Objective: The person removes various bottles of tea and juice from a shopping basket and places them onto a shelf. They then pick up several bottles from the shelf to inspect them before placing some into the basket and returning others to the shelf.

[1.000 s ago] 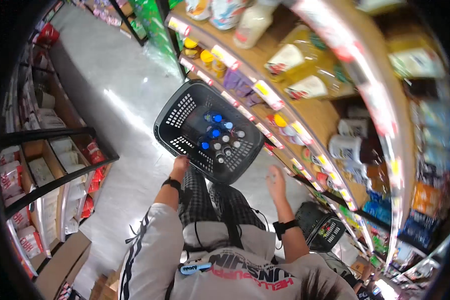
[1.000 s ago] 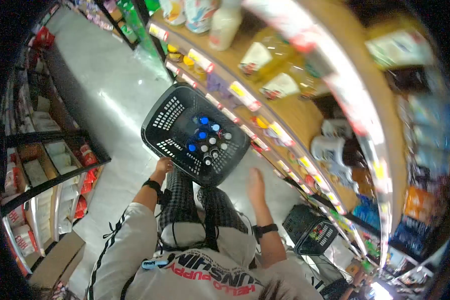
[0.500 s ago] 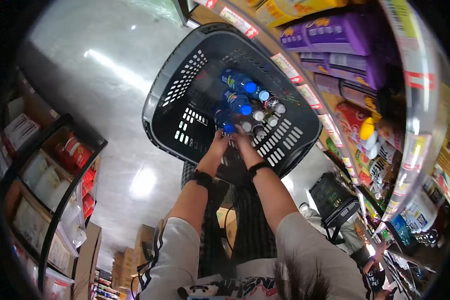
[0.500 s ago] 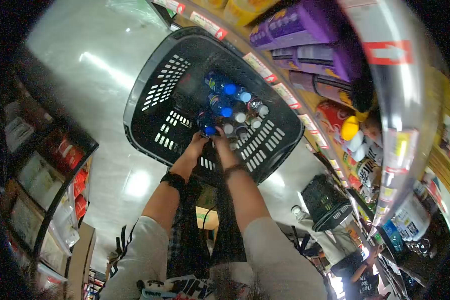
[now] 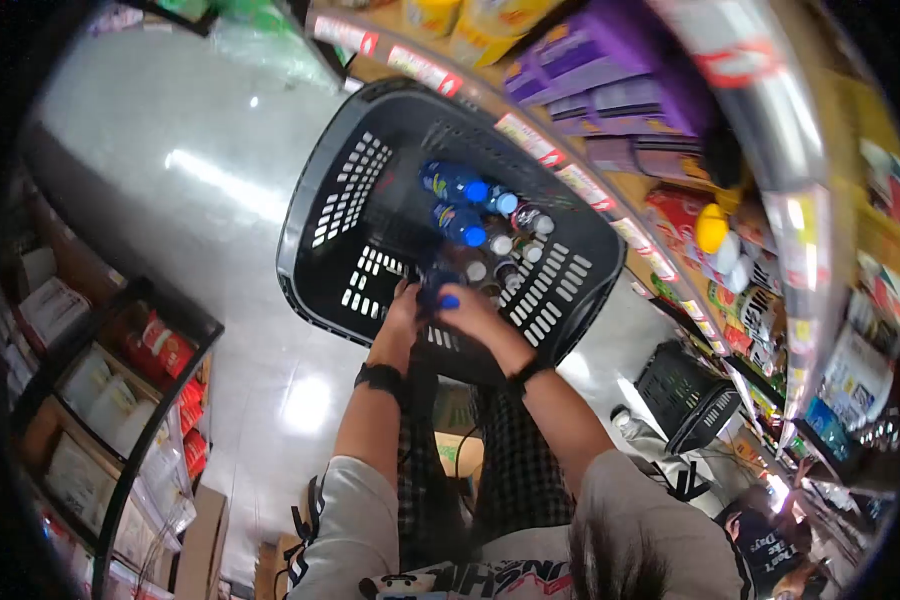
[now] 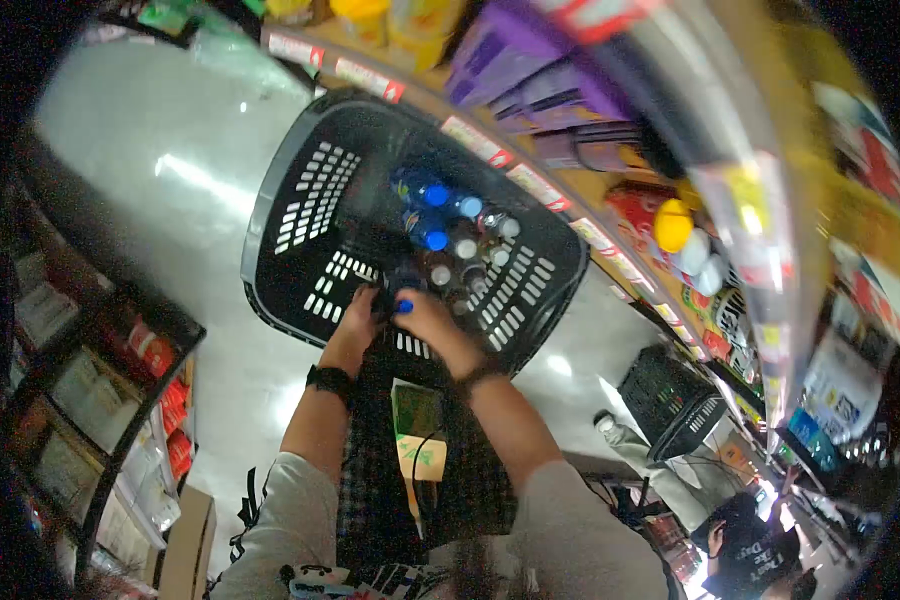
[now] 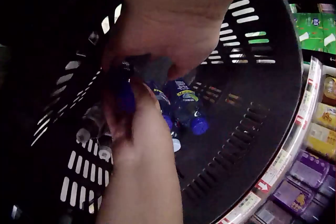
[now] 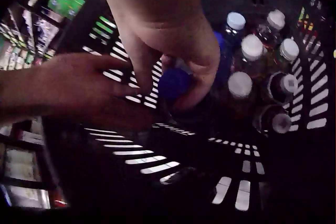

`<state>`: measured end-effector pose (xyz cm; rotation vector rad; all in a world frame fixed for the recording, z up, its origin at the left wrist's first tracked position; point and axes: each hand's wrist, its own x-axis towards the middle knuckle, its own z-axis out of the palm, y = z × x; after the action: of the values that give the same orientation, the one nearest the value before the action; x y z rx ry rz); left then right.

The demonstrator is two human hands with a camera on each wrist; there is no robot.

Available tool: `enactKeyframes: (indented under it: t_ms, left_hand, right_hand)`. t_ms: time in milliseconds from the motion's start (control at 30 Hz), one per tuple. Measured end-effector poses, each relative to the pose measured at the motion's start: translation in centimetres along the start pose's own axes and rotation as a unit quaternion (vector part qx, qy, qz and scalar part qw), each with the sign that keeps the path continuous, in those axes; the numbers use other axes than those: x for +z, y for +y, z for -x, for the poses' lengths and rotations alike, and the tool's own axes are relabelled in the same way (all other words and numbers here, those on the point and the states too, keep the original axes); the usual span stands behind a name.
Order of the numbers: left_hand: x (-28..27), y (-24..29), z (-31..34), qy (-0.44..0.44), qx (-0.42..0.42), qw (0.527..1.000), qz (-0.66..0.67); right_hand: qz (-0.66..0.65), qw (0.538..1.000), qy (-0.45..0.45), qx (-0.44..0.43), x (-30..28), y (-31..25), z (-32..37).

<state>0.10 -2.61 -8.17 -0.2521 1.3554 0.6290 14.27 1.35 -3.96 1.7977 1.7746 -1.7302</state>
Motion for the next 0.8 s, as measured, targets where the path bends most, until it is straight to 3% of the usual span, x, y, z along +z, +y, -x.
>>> enactKeyframes:
  t_ms: [33, 100, 133, 167, 200, 233, 267, 300, 333, 400, 433, 500, 567, 667, 700, 800]
  left_hand:
    - [0.6, 0.7, 1.8, 0.015, -0.023, 1.0, -0.002]
    - [2.1, 2.0, 6.5, 0.041, -0.062, 0.997, -0.005]
    - [0.7, -0.1, 5.9, -0.136, 0.005, 0.988, 0.07]
    - [1.3, 0.5, 9.3, -0.146, -0.012, 0.989, 0.004]
    - [1.6, -0.4, 11.3, -0.22, -0.009, 0.975, 0.016]
    - [2.2, -1.0, 13.5, -0.143, -0.051, 0.988, -0.021]
    - [3.9, -1.5, 17.1, -0.335, 0.024, 0.94, 0.054]
    - [4.4, -2.4, 17.7, -0.319, -0.032, 0.945, 0.067]
    - [8.5, -0.2, 27.2, -0.319, -0.009, 0.947, 0.043]
    - [10.6, -1.1, 33.8, -0.36, -0.055, 0.928, 0.075]
    - [11.5, -2.1, 36.0, -0.365, -0.04, 0.929, 0.051]
    - [13.6, -3.6, 39.5, -0.376, 0.001, 0.927, 0.01]
    - [15.2, -4.3, 42.6, -0.398, -0.007, 0.916, -0.05]
    - [17.4, -5.4, 45.8, -0.405, 0.005, 0.91, -0.09]
    - [18.5, -5.9, 47.6, -0.411, 0.014, 0.905, -0.11]
    - [21.5, -7.2, 50.9, -0.45, 0.034, 0.879, -0.151]
  right_hand:
    - [0.024, 0.997, -0.06, 0.031, -1.8, -2.0, 2.7]
    - [0.088, 0.995, -0.021, -0.032, -5.5, -6.8, 10.7]
    - [0.087, 0.992, 0.016, -0.093, -6.4, -7.2, 14.4]
    - [0.119, 0.991, 0.003, -0.06, -9.1, -10.8, 19.2]
    - [0.17, 0.982, 0.002, -0.078, -10.4, -12.3, 23.6]
    - [0.206, 0.973, -0.013, -0.105, -12.6, -14.8, 28.0]
    - [0.221, 0.967, -0.02, -0.128, -14.3, -16.4, 32.0]
    - [0.181, 0.968, 0.017, -0.176, -15.9, -17.6, 35.9]
    - [0.204, 0.953, 0.042, -0.219, -17.2, -18.2, 39.1]
    - [0.245, 0.921, 0.091, -0.288, -19.6, -18.9, 45.4]
    - [0.256, 0.919, 0.076, -0.289, -21.1, -19.6, 48.6]
    - [0.25, 0.912, 0.101, -0.309, -22.1, -18.9, 53.3]
    - [0.234, 0.913, 0.096, -0.319, -23.8, -18.7, 58.2]
    - [0.174, 0.906, 0.161, -0.35, -24.6, -17.3, 62.9]
    - [0.132, 0.876, 0.216, -0.411, -24.8, -16.7, 64.0]
    - [0.045, 0.832, 0.3, -0.465, -25.4, -15.8, 66.8]
